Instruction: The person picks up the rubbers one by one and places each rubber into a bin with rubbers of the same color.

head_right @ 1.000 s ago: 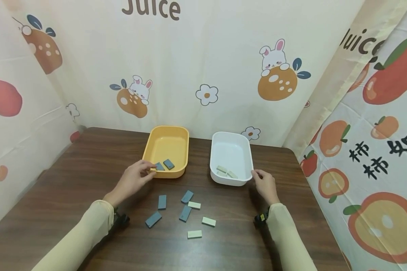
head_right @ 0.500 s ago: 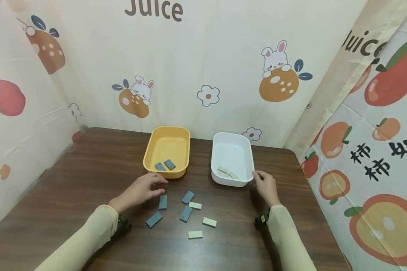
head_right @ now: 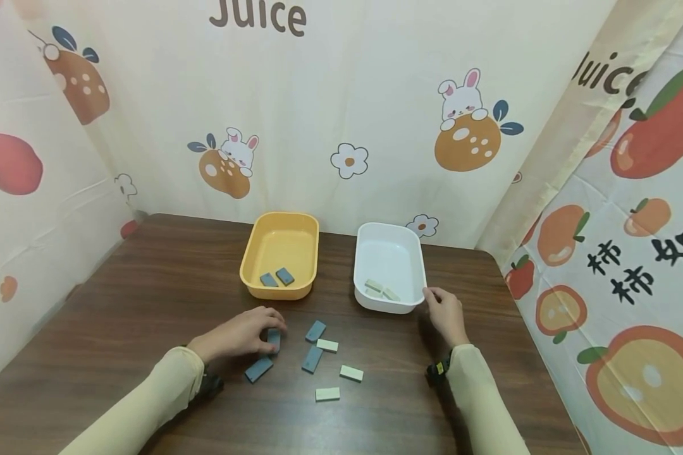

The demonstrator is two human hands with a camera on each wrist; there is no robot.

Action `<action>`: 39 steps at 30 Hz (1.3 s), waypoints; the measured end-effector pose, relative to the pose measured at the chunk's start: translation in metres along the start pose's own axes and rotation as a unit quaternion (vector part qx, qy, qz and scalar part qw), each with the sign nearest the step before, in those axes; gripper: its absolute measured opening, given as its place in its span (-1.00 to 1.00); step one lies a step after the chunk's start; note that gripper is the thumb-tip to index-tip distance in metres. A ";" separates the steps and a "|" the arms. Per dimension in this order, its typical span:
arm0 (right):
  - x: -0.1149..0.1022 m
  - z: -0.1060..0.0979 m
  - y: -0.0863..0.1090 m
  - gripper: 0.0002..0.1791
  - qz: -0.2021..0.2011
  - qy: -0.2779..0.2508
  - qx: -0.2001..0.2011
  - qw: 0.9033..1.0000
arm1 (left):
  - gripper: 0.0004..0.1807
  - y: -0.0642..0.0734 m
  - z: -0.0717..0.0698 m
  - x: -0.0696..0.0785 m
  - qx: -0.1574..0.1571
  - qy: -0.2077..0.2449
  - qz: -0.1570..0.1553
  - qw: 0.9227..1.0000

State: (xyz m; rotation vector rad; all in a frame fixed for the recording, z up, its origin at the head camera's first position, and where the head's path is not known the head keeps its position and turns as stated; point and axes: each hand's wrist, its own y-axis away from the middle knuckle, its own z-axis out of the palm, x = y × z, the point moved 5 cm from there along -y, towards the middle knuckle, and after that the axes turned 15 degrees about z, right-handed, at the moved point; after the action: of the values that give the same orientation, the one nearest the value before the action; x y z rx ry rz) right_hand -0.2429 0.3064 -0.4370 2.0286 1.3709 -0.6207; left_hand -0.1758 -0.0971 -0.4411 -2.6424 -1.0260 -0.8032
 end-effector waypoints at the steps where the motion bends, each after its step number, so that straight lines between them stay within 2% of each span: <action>1: 0.000 0.000 0.000 -0.44 0.000 0.001 0.000 1.000 | -0.69 0.000 0.001 0.000 -0.003 0.003 -0.002 1.000; 8: -0.001 0.000 0.000 -0.44 -0.001 -0.004 0.005 1.000 | -0.64 -0.001 0.004 0.000 -0.017 -0.012 -0.001 1.000; 25: -0.003 0.003 0.002 -0.47 0.010 -0.011 0.000 1.000 | -0.68 0.000 0.001 0.003 -0.021 -0.041 -0.001 0.999; 34: -0.002 0.001 0.002 -0.49 0.019 -0.015 0.002 1.000 | -0.68 0.003 -0.015 0.000 0.031 -0.035 -0.001 0.999; 39: -0.002 0.000 0.001 -0.49 0.020 -0.012 0.003 1.000 | -0.66 0.001 -0.025 -0.001 0.062 -0.022 -0.012 0.998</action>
State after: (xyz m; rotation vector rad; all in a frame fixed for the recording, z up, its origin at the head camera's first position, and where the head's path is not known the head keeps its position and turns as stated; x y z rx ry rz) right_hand -0.2426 0.3048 -0.4356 2.0412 1.3130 -0.6310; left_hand -0.1856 -0.1075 -0.4206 -2.5576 -1.0846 -0.6656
